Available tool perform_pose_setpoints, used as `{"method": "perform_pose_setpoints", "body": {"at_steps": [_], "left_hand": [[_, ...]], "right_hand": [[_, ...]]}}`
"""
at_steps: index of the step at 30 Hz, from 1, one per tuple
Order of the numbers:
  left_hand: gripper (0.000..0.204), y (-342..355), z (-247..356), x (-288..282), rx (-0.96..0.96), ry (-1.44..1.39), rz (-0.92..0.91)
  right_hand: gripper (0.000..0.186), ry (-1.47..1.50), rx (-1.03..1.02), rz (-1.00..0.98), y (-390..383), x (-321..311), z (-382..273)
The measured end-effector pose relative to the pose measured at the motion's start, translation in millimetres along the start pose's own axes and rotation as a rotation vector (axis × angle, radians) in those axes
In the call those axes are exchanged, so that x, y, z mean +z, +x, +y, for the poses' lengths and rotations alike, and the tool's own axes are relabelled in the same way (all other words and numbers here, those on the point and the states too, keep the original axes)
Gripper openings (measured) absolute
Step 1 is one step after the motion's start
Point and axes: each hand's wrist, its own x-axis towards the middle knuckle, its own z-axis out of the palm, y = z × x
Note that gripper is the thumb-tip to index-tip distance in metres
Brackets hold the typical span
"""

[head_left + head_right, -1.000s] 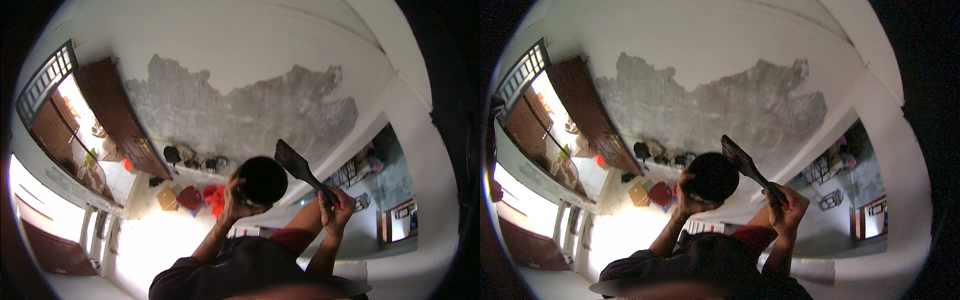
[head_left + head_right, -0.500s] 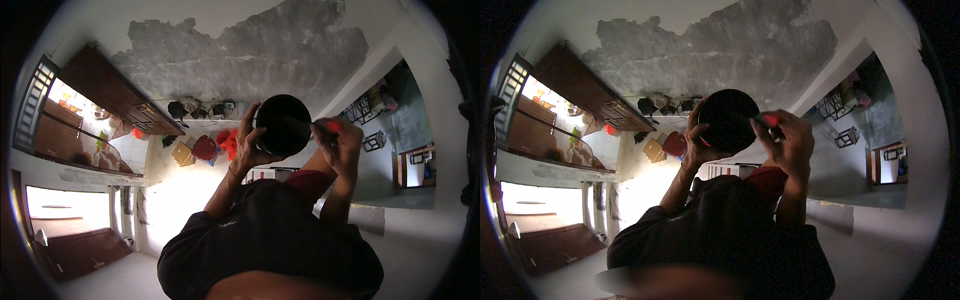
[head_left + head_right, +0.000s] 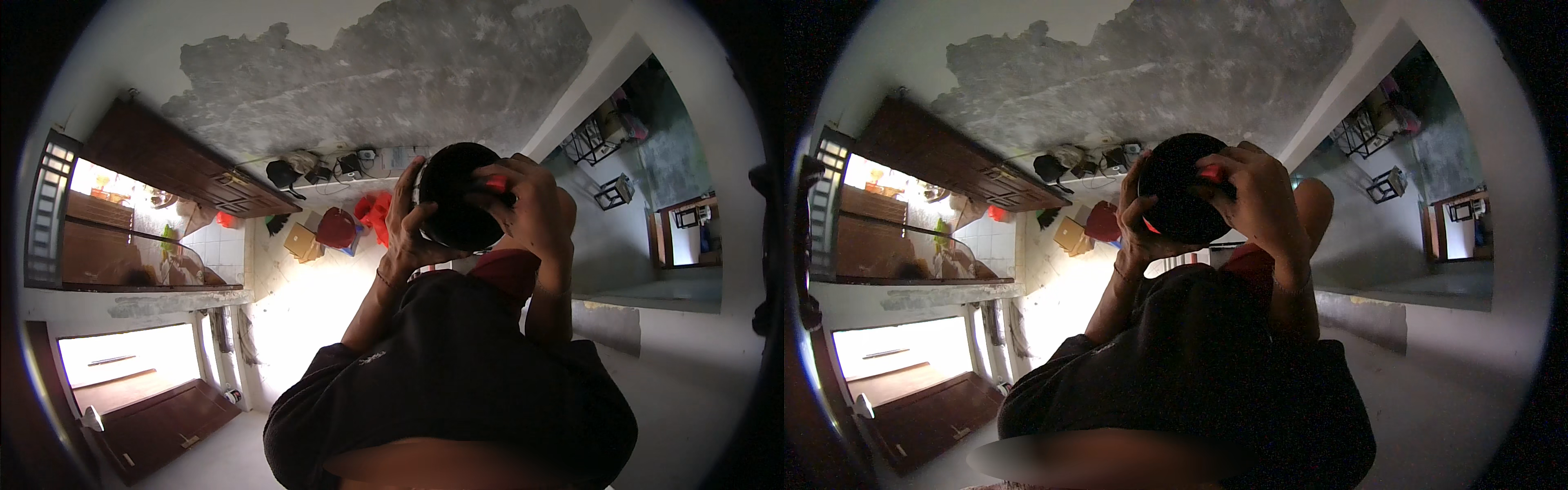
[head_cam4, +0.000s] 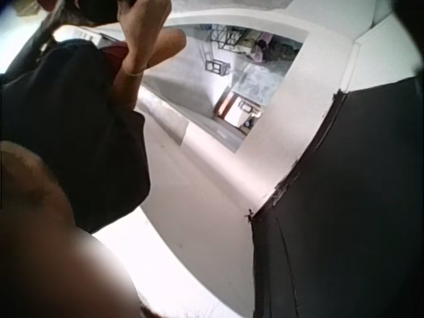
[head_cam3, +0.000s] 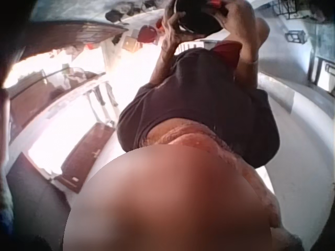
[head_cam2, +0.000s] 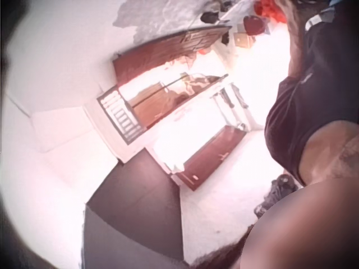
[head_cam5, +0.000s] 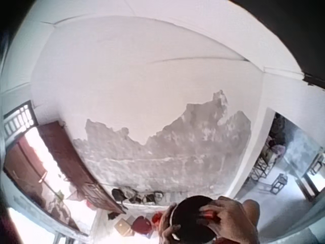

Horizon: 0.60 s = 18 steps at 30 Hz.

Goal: The person paints the ceiling with black paint using a brush. They repeatedly dip the brush into a paint can held in the other hand and apply paint to the ceiling surface while standing on a ladder.

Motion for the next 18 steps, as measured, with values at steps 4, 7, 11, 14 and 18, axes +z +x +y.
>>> {"method": "perform_pose_setpoints", "body": {"at_steps": [4,7,11,14,18], "left_hand": [[0.1,1.0,-1.1,3.5,-0.019,0.008,0.013],[0.101,1.8,-2.1,3.5,-0.012,0.0,0.011],[0.103,4.3,-4.0,3.1,-0.008,0.02,0.001],[0.104,6.6,-4.7,3.0,-0.072,0.033,0.026],[0.106,7.8,-3.7,0.8,-0.144,0.014,0.029]], "right_hand": [[0.024,0.052,-0.046,0.069,0.3,-5.7,2.9],[0.022,0.064,-0.021,0.055,2.2,-6.4,2.5],[0.019,0.119,-0.011,0.103,2.4,-5.2,2.4],[0.016,0.167,0.039,0.253,-2.9,-7.0,3.5],[0.014,0.289,0.213,0.483,-13.3,-8.8,7.4]]}}
